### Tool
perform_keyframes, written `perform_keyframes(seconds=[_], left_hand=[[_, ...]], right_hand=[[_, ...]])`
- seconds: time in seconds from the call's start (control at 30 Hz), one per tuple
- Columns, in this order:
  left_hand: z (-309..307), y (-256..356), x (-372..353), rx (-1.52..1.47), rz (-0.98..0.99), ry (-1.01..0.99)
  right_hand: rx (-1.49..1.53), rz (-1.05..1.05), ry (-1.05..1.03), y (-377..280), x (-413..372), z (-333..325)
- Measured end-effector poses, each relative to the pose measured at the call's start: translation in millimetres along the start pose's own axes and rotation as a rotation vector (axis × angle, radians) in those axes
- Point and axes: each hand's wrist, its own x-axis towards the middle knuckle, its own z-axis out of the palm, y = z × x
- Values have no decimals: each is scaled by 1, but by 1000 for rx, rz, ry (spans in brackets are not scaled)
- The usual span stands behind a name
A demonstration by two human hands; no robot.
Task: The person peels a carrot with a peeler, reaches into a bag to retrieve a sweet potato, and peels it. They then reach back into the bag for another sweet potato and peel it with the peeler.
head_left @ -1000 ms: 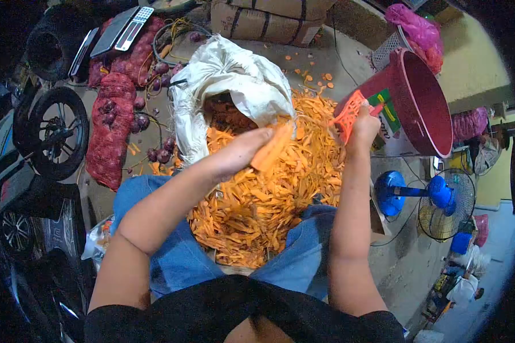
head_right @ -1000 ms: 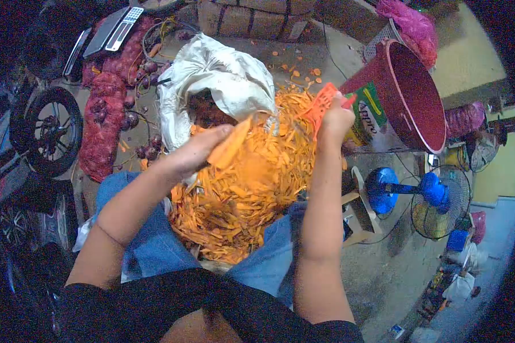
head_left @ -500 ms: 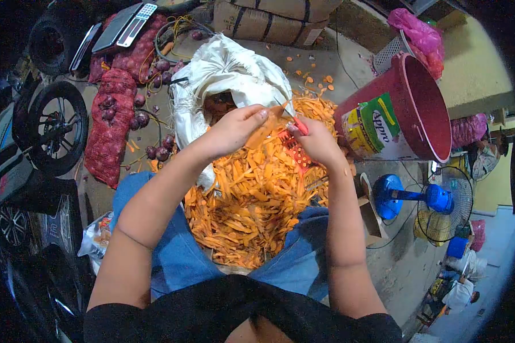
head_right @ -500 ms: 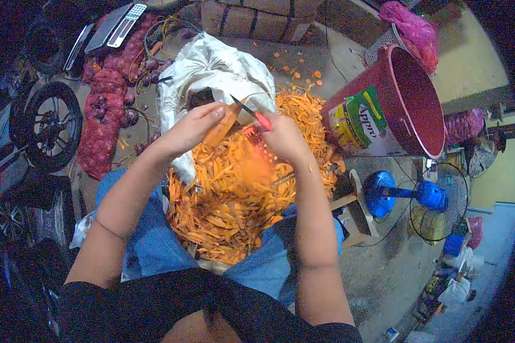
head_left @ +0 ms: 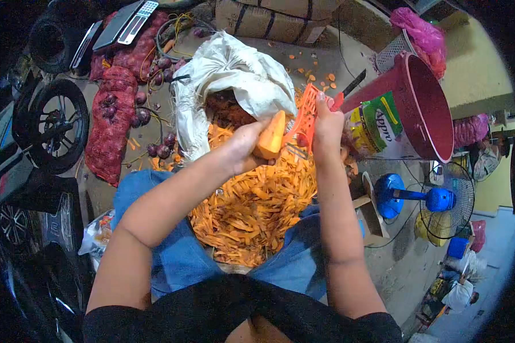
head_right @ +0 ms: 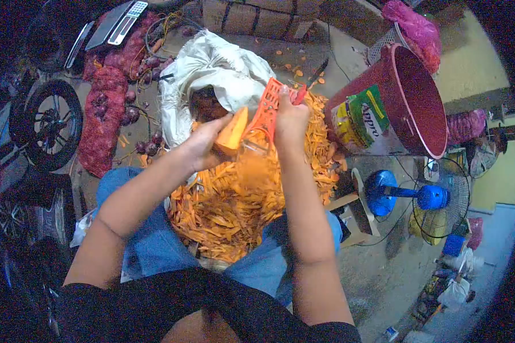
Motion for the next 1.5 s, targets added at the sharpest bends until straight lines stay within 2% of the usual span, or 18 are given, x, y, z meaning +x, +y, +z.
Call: perform_keyframes(seconds=[0.23,0.37,0.43,0.5,0.63,0.67,0.73,0.77,0.83,0.87,0.93,1.0,1.1,1.17,1.23,1.3,1.43,1.5], left_hand=[[14,-5,-7,127,-26,38],[16,-12,-4,120,-19,28],[13,-17,-1,121,3,-13],[12,-20,0,241,-26,-21],[16,-13,-10,211,-91,-117],[17,-11,-13,214,-90,-117],[20,-5,-19,106,-130,-69],[15,-5,-16,103,-128,-70],[-2,-7,-4,103,-129,-138],[-3,-12,2,59,-129,-102],[6,-7,-6,97,-94,-56],[7,-7,-7,136,-60,-12],[4,-9,-4,133,-31,-68],[9,-6,-7,244,-69,-95],[9,-16,-9,222,-99,-124],[9,-18,-12,204,-135,-150],[9,-5,-11,124,-131,-68],[2,-3,-7,106,-127,-69]], right_hand=[[-77,-243,10,8,-14,16],[-102,-259,10,5,-19,12],[-365,-365,95,7,-17,8],[-363,-376,198,5,-4,1],[-403,-474,483,16,42,-37],[-401,-475,486,15,46,-42],[-74,-101,394,-2,40,-42],[-76,-102,391,-7,34,-36],[156,-171,162,-12,10,-10],[155,-171,161,-13,-1,-3],[-189,-215,5,-11,-21,7],[-172,-238,-14,-5,-29,14],[-192,-303,-15,2,-23,12],[-318,-438,88,7,-13,4],[-425,-457,279,26,29,-24],[-398,-342,517,18,49,-39],[-149,-152,397,-9,28,-31],[-35,-246,104,-9,5,-9]])
